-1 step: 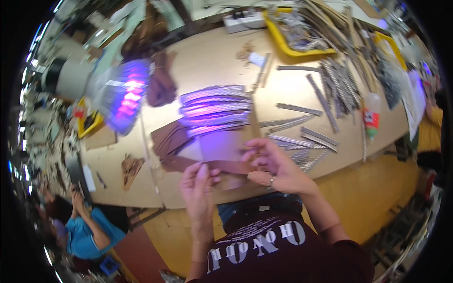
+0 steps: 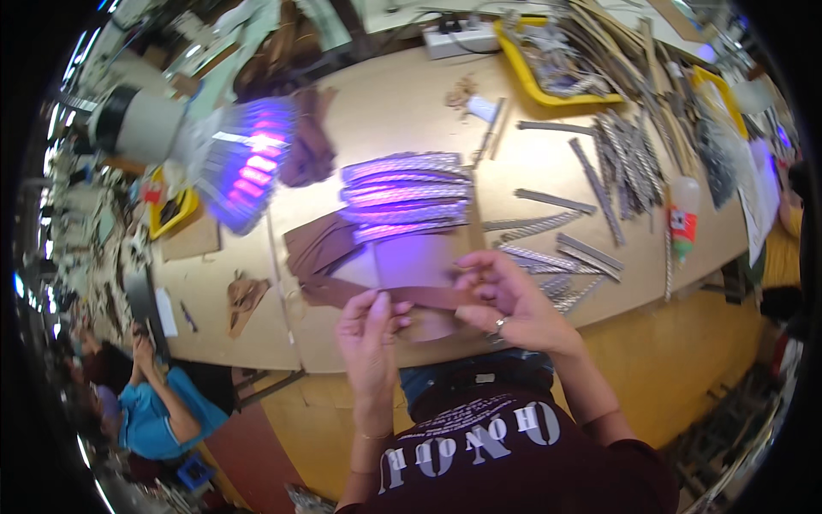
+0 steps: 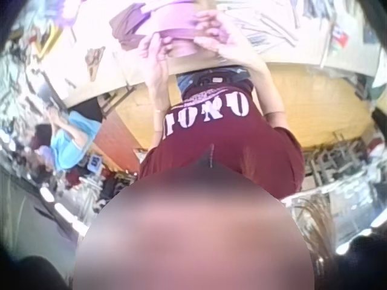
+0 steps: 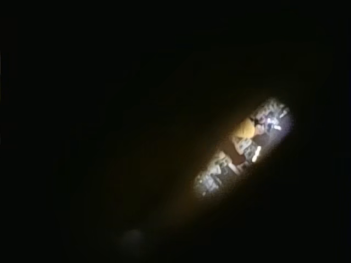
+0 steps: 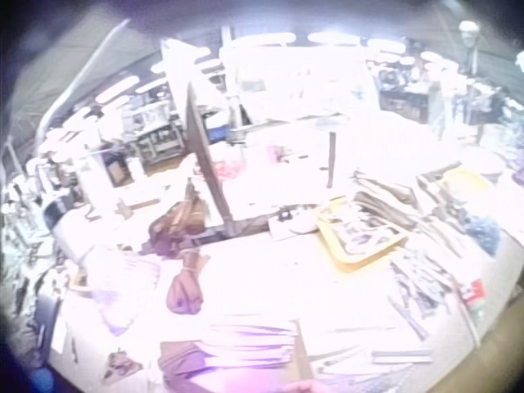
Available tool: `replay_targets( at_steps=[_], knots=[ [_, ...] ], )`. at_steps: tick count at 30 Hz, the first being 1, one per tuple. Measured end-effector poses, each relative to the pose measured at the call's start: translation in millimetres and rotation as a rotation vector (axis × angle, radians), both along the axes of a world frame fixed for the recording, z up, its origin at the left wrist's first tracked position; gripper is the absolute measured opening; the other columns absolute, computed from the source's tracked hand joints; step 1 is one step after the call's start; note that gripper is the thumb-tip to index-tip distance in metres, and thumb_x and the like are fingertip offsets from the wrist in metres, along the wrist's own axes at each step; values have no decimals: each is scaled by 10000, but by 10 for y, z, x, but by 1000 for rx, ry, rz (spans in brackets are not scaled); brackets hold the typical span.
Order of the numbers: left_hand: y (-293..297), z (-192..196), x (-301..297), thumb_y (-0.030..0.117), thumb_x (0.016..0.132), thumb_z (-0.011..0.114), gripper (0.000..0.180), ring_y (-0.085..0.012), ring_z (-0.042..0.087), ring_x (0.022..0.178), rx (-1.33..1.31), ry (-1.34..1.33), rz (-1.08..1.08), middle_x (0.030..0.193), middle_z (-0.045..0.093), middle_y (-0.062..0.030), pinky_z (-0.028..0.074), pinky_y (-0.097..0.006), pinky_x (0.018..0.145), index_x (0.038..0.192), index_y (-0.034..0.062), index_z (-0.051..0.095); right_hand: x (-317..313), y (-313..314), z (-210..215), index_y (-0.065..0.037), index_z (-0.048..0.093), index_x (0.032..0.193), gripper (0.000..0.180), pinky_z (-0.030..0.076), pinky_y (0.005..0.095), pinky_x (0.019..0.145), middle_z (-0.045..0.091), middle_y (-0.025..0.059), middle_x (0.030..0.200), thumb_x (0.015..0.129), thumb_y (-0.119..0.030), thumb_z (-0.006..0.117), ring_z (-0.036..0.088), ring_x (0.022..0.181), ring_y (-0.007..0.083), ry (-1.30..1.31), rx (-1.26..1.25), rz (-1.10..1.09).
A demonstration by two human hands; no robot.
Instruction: The person wraps silver braided cords around a cylindrical cardboard form, stacking them in neat rows. They repeatedly pick up cords, align them, and press them into place under a purple UV lamp. The form gradually becomes covered with multiple layers of braided cord.
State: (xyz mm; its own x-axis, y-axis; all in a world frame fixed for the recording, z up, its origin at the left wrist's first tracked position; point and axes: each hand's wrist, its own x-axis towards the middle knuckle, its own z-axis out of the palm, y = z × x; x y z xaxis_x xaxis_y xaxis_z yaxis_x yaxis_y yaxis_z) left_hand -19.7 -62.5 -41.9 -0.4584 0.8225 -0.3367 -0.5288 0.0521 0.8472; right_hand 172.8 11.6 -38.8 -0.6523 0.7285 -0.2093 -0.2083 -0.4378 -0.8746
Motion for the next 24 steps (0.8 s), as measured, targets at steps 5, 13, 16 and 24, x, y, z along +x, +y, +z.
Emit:
replay_targets(
  at_steps=[5,13,16,24],
  knots=[
    [34,-40,-104,56,946,628,96,-88,587,683,47,22,-22,826,640,-33,429,-208,569,1025,3,643,-79,129,55,-49,513,1218,355,478,251,792,579,17,994,902,-49,676,568,894,101,-187,122,-125],
    [81,-346,12,67,966,594,98,-41,492,762,-129,267,39,892,582,12,377,-193,631,1048,14,600,51,146,-190,-28,578,1165,333,492,274,741,614,53,906,876,-126,710,584,821,129,-573,385,-230],
    [71,-409,56,71,983,557,248,-68,499,876,7,283,103,1088,563,-41,404,-213,698,1223,14,535,272,128,-232,-28,634,1061,230,502,289,744,623,62,900,859,-105,713,599,844,157,-752,508,-362],
    [-127,-326,-27,78,997,492,358,-145,509,979,-114,591,328,1220,519,-88,418,-285,828,1348,21,452,773,1,-84,-85,670,938,157,432,401,818,575,81,932,845,-205,712,554,926,279,-1021,861,76]
  ],
)
